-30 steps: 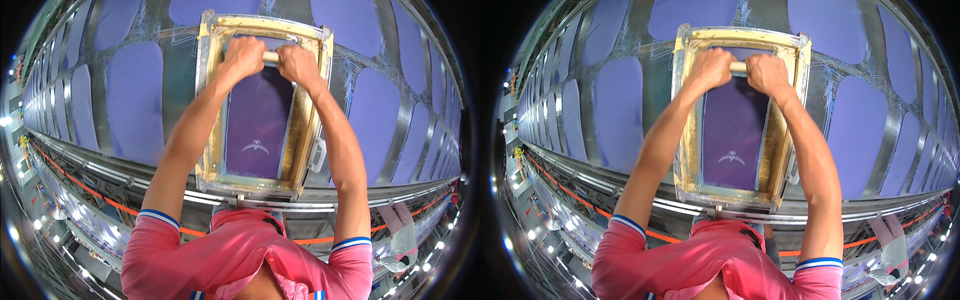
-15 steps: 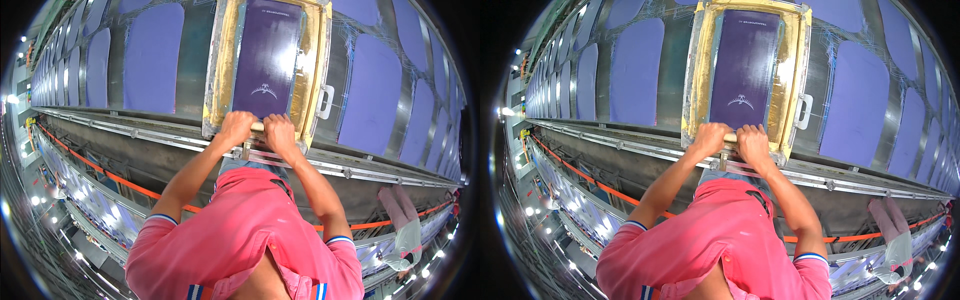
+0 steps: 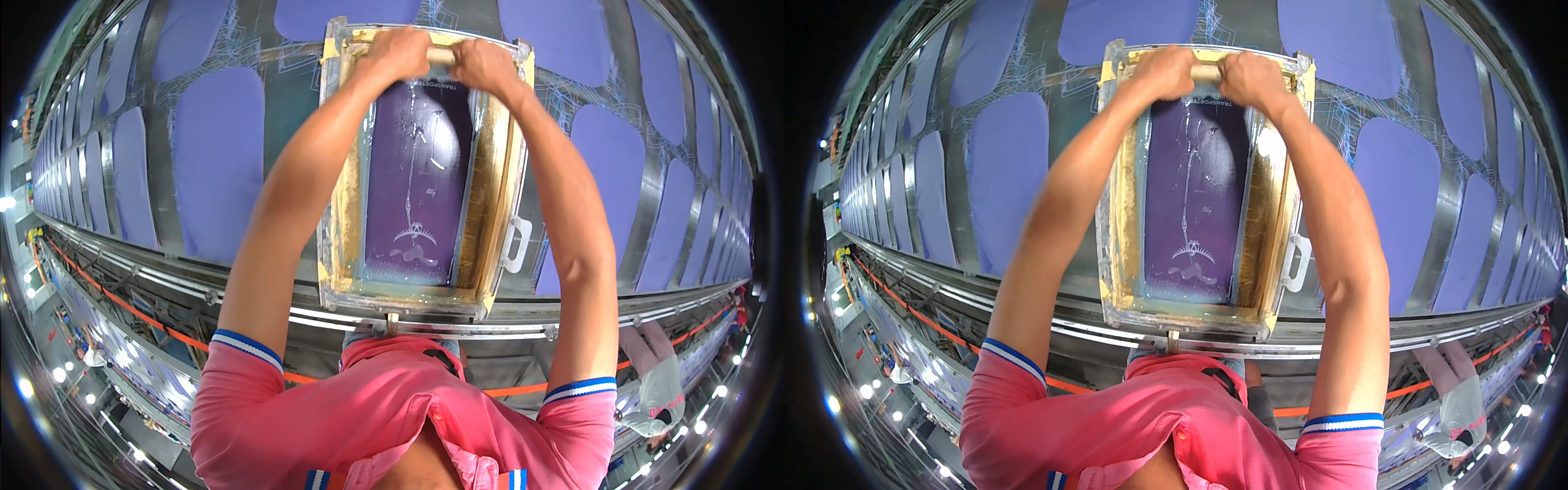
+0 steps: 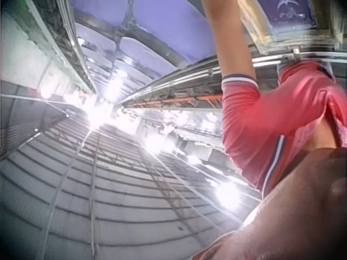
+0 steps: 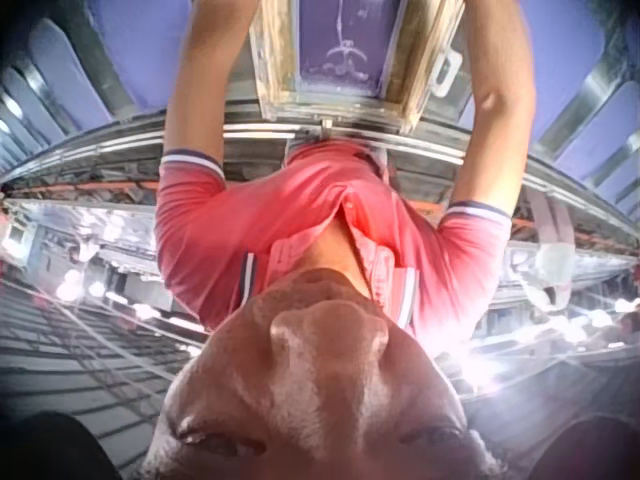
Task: The person carries a screen printing frame to a conveyor belt and repeatedly prints a purple design onto a series of purple t-shirts using a squeegee. The person moves the frame along the belt, aligns it over each shirt, and pulls the squeegee across the screen to transfer the ink.
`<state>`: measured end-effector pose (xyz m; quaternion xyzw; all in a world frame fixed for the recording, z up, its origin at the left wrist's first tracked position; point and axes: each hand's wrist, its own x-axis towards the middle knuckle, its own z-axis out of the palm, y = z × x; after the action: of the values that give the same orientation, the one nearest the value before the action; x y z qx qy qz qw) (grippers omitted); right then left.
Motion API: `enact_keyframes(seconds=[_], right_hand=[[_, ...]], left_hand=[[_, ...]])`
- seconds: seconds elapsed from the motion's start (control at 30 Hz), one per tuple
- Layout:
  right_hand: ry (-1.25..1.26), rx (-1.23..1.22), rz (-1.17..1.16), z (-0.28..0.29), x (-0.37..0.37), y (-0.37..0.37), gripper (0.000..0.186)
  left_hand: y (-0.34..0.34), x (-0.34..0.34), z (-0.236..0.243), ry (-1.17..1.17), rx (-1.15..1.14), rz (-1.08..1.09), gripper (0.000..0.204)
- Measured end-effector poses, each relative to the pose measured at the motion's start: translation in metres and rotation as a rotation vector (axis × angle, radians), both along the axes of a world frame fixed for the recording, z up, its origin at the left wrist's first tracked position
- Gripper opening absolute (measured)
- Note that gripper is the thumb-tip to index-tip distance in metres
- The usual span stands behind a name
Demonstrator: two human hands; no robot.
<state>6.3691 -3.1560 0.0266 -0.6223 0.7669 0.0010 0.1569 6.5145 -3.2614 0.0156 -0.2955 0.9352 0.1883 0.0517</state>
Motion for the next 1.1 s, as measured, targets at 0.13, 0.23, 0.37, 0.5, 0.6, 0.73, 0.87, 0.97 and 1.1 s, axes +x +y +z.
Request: enact_keyframes(seconds=[0.13, 0.23, 0.37, 0.5, 0.6, 0.73, 0.87, 0.97, 1.1], right_hand=[[-0.024, -0.025, 0.002, -0.011, -0.030, -0.037, 0.026], [-0.035, -0.034, 0.010, -0.013, -0.030, -0.038, 0.023], [-0.038, -0.170, 0.039, -0.021, 0.003, 0.009, 0.014], [-0.091, -0.305, 0.123, -0.015, 0.060, 0.088, 0.008], [-0.144, -0.208, 0.094, -0.002, 0.115, 0.156, 0.007], [-0.231, -0.201, 0.102, 0.005, 0.185, 0.260, 0.006], [-0.250, -0.084, 0.094, 0.009, 0.229, 0.335, 0.015], [-0.640, -0.122, 0.038, 0.015, 0.201, 0.335, 0.037], [0.022, -0.524, -0.564, -0.014, 0.115, 0.313, 0.050]], left_hand=[[-0.038, -0.026, 0.001, -0.053, 0.026, -0.013, 0.033], [-0.038, -0.029, -0.001, -0.093, 0.016, -0.021, 0.034], [0.005, 0.006, -0.009, 0.036, -0.021, -0.027, 0.033], [0.086, 0.065, -0.003, 0.054, 0.024, -0.018, 0.024], [0.159, 0.120, 0.003, 0.063, 0.086, -0.015, 0.023], [0.266, 0.194, 0.010, -0.019, 0.201, -0.018, 0.032], [0.341, 0.237, 0.017, 0.101, 0.186, 0.008, 0.016], [0.351, 0.245, 0.013, 0.193, 0.117, 0.022, 0.015], [0.348, 0.252, 0.013, 0.018, 0.150, -0.001, 0.037]])
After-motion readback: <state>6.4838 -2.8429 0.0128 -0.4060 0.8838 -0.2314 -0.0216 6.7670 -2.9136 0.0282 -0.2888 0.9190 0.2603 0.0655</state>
